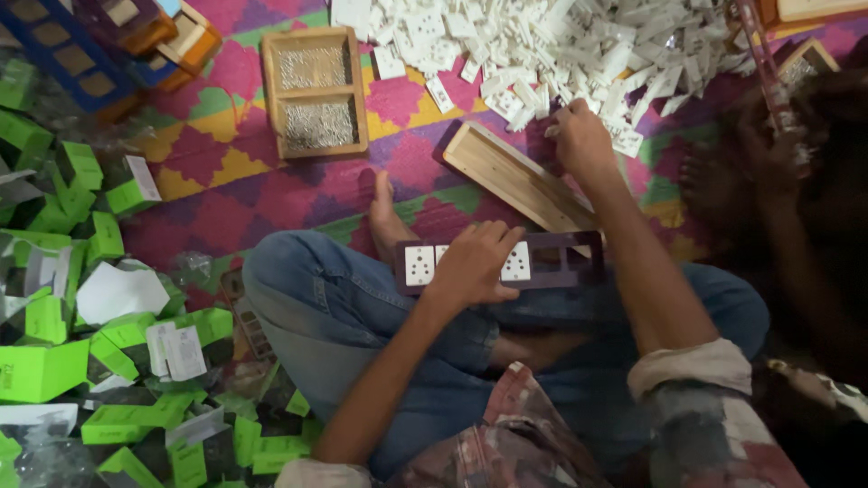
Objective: The person sits on the floor assembling white plastic electrical sockets into a purple metal frame. They pick up sockets and small metal pins, insert the pins into the sockets, and secure them into the frame. The person occasionally flips the frame to check alignment and continues the assembly process.
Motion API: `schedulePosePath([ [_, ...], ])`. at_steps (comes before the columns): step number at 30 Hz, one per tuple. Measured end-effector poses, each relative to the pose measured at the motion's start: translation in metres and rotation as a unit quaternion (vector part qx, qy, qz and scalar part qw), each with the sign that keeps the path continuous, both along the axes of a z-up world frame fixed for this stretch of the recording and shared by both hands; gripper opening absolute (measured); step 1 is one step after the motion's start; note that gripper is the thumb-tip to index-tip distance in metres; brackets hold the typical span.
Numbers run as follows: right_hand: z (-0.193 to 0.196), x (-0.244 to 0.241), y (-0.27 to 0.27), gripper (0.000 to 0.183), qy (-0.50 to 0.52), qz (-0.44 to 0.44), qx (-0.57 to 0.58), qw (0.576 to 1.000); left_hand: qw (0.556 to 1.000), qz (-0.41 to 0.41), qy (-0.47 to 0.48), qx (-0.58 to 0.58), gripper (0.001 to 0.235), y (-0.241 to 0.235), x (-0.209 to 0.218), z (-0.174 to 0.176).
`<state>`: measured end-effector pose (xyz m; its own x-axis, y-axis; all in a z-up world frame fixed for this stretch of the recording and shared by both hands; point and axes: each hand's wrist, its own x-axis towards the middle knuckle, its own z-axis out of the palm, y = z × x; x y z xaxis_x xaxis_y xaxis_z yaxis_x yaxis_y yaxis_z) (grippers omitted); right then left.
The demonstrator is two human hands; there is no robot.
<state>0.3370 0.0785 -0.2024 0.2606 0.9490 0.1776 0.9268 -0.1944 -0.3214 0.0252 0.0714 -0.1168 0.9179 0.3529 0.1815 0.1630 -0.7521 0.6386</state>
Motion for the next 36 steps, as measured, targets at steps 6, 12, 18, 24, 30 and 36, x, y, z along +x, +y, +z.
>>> schedulePosePath([
  [6, 0.032, -0.006, -0.025, 0.015, -0.032, -0.004, 0.007, 0.999, 1.0, 0.004, 0.001, -0.012, 0.092, 0.001, 0.001, 0.004],
  [12, 0.095, -0.043, -0.081, 0.02, 0.313, -0.107, -0.003, 0.944, 1.0, 0.01, 0.007, 0.024, 0.098, -0.003, 0.002, 0.007],
  [18, 0.147, -0.122, -0.142, 0.034, 0.315, -0.1, -0.059, 0.942, 0.999, 0.01, 0.018, 0.04, 0.097, -0.005, 0.001, 0.013],
  [24, 0.142, -0.159, -0.146, 0.031, 0.186, -0.116, -0.031, 0.975, 0.999, 0.016, 0.006, 0.044, 0.097, -0.007, -0.001, 0.018],
  [30, 0.12, -0.166, -0.153, 0.026, 0.126, -0.149, -0.001, 0.981, 0.998, 0.018, 0.002, 0.054, 0.097, -0.007, -0.002, 0.017],
  [36, 0.119, -0.173, -0.151, 0.021, 0.091, -0.151, 0.022, 0.984, 0.998, 0.02, -0.012, 0.059, 0.098, -0.007, -0.003, 0.014],
])
